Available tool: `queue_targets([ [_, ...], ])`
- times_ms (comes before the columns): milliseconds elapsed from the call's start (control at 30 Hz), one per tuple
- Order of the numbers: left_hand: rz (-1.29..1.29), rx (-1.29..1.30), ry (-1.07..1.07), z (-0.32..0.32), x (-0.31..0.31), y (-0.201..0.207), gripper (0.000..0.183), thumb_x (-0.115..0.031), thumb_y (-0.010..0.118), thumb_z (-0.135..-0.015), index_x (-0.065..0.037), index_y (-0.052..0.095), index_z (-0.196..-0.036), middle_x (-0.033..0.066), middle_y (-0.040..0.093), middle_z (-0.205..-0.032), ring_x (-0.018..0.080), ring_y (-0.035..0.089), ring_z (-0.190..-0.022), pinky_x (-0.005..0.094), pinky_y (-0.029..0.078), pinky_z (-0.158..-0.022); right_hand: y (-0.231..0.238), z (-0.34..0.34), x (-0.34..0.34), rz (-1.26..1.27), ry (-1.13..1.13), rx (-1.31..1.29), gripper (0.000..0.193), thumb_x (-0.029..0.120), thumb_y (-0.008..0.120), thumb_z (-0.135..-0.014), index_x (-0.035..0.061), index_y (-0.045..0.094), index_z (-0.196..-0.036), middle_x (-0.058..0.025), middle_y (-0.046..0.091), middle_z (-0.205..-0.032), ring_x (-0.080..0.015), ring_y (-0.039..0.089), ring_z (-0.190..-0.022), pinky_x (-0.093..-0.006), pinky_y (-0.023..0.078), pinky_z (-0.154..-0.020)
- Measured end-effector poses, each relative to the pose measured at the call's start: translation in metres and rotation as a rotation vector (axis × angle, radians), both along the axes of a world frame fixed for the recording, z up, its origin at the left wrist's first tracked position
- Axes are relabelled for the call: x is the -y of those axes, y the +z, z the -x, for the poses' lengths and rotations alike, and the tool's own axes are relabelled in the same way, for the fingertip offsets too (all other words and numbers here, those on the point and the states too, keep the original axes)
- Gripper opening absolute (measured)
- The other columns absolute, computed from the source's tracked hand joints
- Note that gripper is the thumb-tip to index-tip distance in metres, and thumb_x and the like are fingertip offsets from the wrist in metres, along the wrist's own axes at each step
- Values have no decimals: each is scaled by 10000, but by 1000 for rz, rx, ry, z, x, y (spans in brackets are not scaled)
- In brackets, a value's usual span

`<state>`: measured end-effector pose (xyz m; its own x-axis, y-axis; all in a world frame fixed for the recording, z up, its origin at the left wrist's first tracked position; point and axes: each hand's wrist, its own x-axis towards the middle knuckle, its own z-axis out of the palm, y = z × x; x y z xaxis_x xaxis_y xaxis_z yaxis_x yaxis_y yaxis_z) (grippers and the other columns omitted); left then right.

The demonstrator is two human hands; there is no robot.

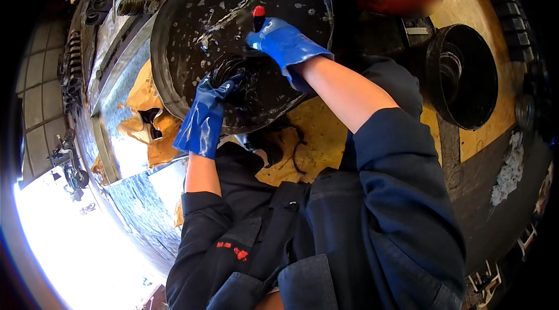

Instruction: The person cleans metal rings by submerging them in a bucket of liquid and scrubbing them with a brush.

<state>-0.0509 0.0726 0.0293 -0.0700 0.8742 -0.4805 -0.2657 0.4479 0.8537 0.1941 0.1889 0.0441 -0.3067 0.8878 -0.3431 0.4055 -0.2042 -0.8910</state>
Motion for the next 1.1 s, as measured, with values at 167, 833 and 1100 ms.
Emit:
queue_targets([
  [167, 140, -204, -53, -21, 3, 18, 381, 16, 726, -913, 31, 641, -1283, 138, 750, -1084, 219, 726, -940, 323, 588, -815, 21, -6, 10, 22, 36, -53, 331, 300, 688, -941, -2, 736, -1067, -146, 745, -913, -218, 697, -861, -357, 519, -839],
  [833, 34, -613, -696, 1, -5, -48, 301, -71, 735, -933, -1, 687, -1222, 99, 735, -1017, 215, 701, -877, 326, 568, -802, 47, -43, -7, -62, -14, -123, 319, 273, 689, -870, 55, 748, -1096, -211, 746, -992, -379, 719, -954, -453, 544, -864],
  [1100, 317, -400, -257, -20, -23, -59, 350, -158, 798, -882, -12, 699, -1185, 110, 754, -1022, 228, 718, -840, 351, 589, -747, 19, -46, -7, -102, 79, 13, 331, 273, 724, -846, 112, 766, -1132, -182, 749, -1062, -350, 731, -1001, -429, 582, -864],
])
